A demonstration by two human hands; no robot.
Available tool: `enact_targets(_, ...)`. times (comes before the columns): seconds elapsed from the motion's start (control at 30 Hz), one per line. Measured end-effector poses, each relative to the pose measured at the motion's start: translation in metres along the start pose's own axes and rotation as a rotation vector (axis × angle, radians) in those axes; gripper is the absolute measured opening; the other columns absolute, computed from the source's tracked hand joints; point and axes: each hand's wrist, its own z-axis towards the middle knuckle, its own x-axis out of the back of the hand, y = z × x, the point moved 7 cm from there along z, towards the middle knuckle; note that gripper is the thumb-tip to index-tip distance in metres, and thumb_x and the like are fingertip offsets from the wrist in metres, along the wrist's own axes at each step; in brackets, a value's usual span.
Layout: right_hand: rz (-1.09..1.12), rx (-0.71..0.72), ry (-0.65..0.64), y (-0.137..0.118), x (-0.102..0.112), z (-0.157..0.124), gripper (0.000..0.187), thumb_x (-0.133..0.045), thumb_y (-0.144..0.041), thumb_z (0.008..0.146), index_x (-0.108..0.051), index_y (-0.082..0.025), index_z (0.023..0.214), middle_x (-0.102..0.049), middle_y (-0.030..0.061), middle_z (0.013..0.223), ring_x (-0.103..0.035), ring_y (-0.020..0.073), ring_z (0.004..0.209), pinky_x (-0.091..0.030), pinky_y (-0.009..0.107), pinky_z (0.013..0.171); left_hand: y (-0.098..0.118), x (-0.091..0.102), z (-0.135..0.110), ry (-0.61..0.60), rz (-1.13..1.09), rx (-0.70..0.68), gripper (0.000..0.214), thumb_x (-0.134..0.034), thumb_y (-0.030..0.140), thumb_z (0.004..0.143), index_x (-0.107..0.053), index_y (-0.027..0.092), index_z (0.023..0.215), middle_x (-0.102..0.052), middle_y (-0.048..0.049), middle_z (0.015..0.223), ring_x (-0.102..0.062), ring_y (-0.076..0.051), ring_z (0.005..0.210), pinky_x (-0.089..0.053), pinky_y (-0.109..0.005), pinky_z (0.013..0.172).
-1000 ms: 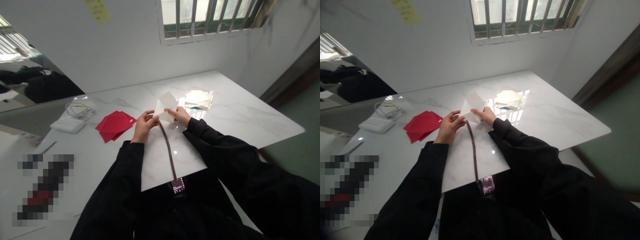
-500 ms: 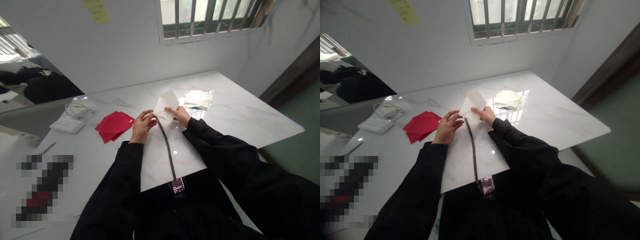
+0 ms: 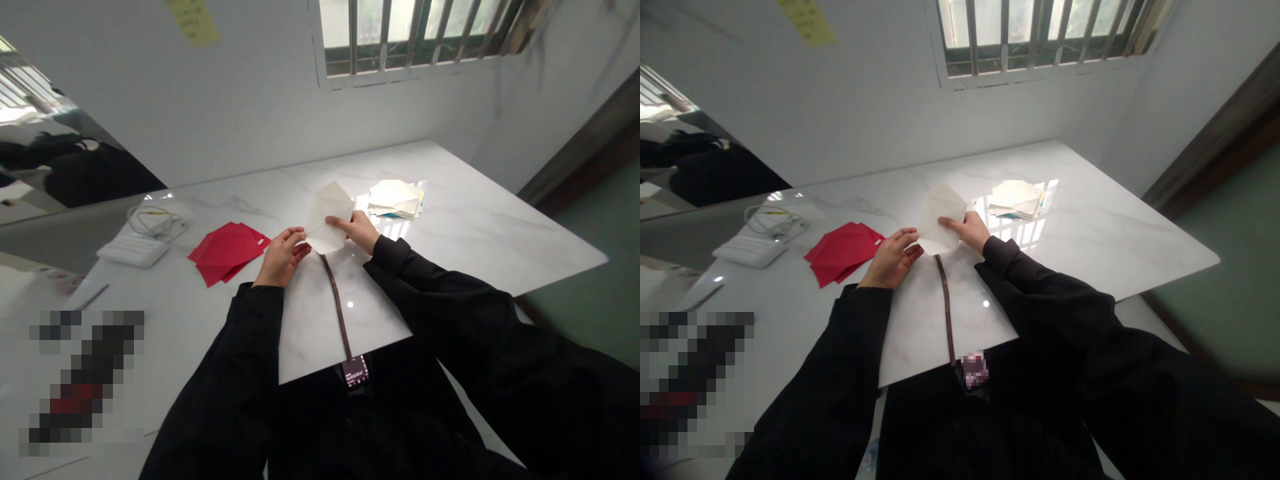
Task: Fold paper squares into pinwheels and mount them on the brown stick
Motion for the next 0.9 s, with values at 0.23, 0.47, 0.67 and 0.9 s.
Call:
enact_targets(0.23,-0.033,0.054,-0.044,0.004,-0.002,0.003,0.035,-0.089,-0.040,0.080,-0.080,-0.011,0.096,-0.082,0.0120,0.100,-0.073,0.0195,0.085,-0.059,0.027,0.073,-0.002,-0.002,0.001,-0.023,0.027,0.001,0.040,-0.081,0.019,0.066,-0.062,0.023,0.101,-0.069,0.0011,0.087,-0.068,-0.012,0.074,-0.056,-0.022,0.071)
enact_targets(0.47,0.058,-0.008,0.034,0.000,0.001,0.001,0.024,-0.085,-0.032,0.085,-0.078,-0.011,0.093,-0.080,0.0093,0.094,-0.068,0.0142,0.073,-0.054,0.023,0.063,0.018,-0.009,-0.004,-0.123,0.038,-0.161,0.038,-0.079,0.033,0.080,-0.067,0.025,0.115,-0.069,-0.0015,0.109,-0.072,-0.011,0.076,-0.062,-0.025,0.073)
enact_targets(0.67,0.044,-0.038,0.074,0.004,0.005,0.004,0.027,-0.086,-0.036,0.085,-0.077,-0.012,0.089,-0.073,0.0042,0.078,-0.058,0.0110,0.062,-0.043,0.021,0.051,0.025,-0.009,-0.004,-0.140,0.346,-0.374,0.035,-0.087,0.036,0.077,-0.075,0.021,0.106,-0.074,-0.0047,0.109,-0.076,-0.017,0.079,-0.066,-0.033,0.080)
enact_targets(0.9,0.040,0.023,0.034,-0.002,0.001,0.001,0.026,-0.086,-0.035,0.083,-0.075,-0.011,0.085,-0.075,0.0055,0.082,-0.061,0.0119,0.067,-0.049,0.022,0.060,0.021,-0.005,-0.001,-0.079,0.354,-0.404,0.047,-0.093,0.058,0.076,-0.076,0.016,0.089,-0.076,-0.0057,0.084,-0.077,-0.021,0.077,-0.067,-0.036,0.080)
